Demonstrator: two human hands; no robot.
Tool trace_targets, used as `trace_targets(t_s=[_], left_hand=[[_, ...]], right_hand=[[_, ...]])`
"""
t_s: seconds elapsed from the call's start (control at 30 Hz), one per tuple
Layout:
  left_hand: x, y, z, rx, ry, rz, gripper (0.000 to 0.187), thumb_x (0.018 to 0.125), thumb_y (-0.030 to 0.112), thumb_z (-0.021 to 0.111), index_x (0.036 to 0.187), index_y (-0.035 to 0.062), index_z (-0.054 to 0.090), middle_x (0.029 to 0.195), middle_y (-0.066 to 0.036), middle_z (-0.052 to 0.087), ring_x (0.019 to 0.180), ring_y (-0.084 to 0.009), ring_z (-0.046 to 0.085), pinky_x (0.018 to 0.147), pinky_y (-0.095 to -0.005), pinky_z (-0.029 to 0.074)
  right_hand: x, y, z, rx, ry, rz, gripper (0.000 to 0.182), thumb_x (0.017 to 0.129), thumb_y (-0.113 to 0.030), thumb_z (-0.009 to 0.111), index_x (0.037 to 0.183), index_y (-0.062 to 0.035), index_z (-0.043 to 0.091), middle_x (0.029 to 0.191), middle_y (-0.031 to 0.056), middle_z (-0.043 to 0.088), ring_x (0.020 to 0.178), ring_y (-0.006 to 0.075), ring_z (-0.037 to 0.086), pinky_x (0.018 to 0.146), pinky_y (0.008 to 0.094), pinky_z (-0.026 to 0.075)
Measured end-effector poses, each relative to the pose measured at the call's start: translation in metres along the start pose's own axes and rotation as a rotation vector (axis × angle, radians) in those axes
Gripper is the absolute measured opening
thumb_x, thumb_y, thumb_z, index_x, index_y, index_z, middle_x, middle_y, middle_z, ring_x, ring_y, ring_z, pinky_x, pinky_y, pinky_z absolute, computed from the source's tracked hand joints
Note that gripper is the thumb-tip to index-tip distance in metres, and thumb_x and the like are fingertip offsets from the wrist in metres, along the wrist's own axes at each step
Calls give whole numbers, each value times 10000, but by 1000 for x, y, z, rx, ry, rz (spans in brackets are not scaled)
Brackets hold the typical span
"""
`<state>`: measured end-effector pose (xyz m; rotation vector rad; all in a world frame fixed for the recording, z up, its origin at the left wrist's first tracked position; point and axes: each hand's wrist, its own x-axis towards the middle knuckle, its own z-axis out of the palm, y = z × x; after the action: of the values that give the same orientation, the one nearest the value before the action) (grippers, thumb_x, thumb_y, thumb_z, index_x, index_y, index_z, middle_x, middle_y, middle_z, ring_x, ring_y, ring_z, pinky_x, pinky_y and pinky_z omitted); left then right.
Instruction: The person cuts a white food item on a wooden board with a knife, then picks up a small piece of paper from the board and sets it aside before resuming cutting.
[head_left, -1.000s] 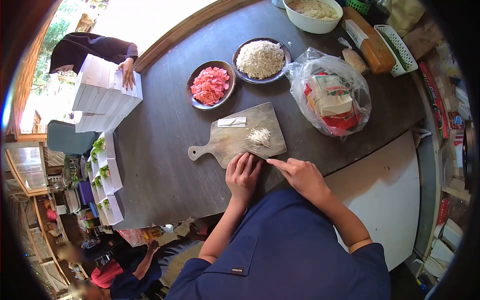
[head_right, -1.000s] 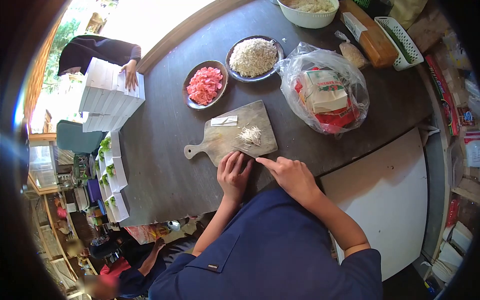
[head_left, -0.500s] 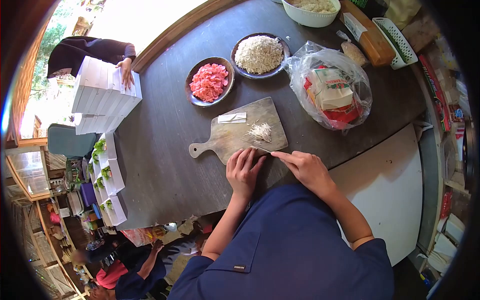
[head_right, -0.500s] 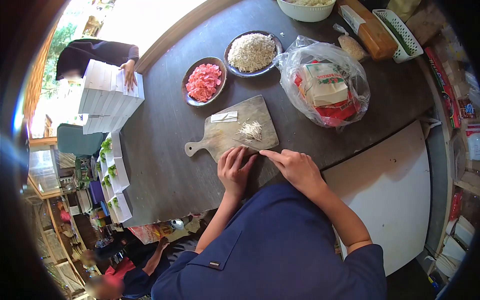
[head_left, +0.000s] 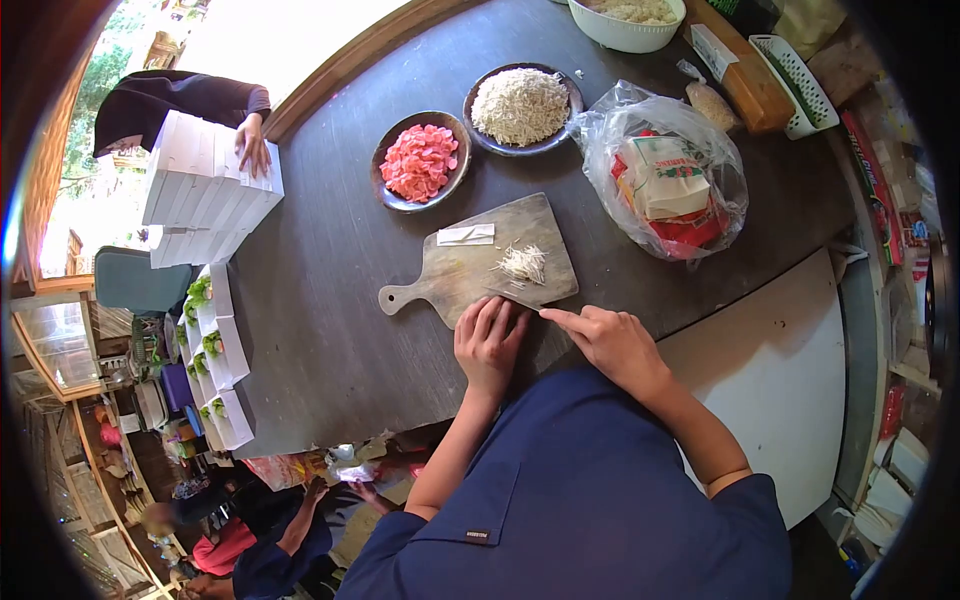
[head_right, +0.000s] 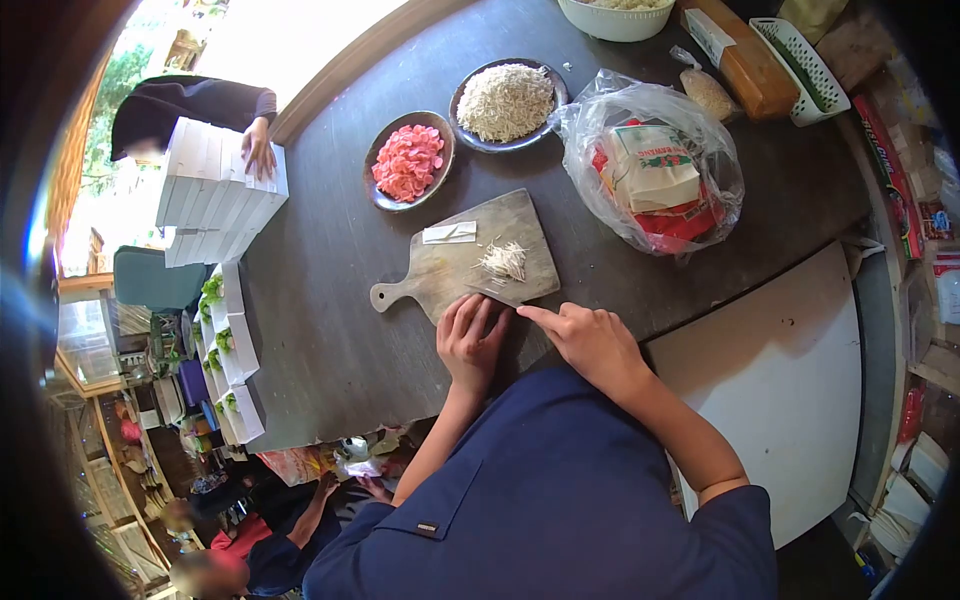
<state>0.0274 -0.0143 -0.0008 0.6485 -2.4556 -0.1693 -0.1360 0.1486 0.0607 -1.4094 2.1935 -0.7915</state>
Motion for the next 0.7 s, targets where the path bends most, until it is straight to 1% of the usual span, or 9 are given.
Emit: trace_targets(t_s=[0.07,0.23,0.43,0.7], left_hand=[[-2,-2,1,-1,-3,-2,324,821,218,918,1095,88,804,1196,-12,747,1155,-251,706,998,-425,561],[1,1,1,3,3,5,327,817,213,921,1094,83,805,1197,-15,751,1153,-252,707,996,-426,563],[-1,0,1,-41,13,-26,345,810,206,930,1105,82,804,1190,-18,753,1144,-253,711,994,-429,564],[-1,-1,1,-29,5,-13,357,809,215,929,1112,77,801,1190,-21,749,1141,-254,710,991,-430,564]], right_hand=[[1,0,2,1,-3,-2,375,1064,-255,653,1428,-323,707,850,140,699,755,373,745,696,500,635],[18,3,21,90,64,-21,360,1070,-264,643,1421,-307,716,857,158,712,781,387,752,711,504,631],[10,9,14,131,54,-2,352,1070,-281,644,1411,-316,722,835,155,695,782,394,744,703,515,621],[6,6,6,87,31,-10,344,1070,-283,647,1404,-315,726,811,150,671,767,393,733,699,521,616]])
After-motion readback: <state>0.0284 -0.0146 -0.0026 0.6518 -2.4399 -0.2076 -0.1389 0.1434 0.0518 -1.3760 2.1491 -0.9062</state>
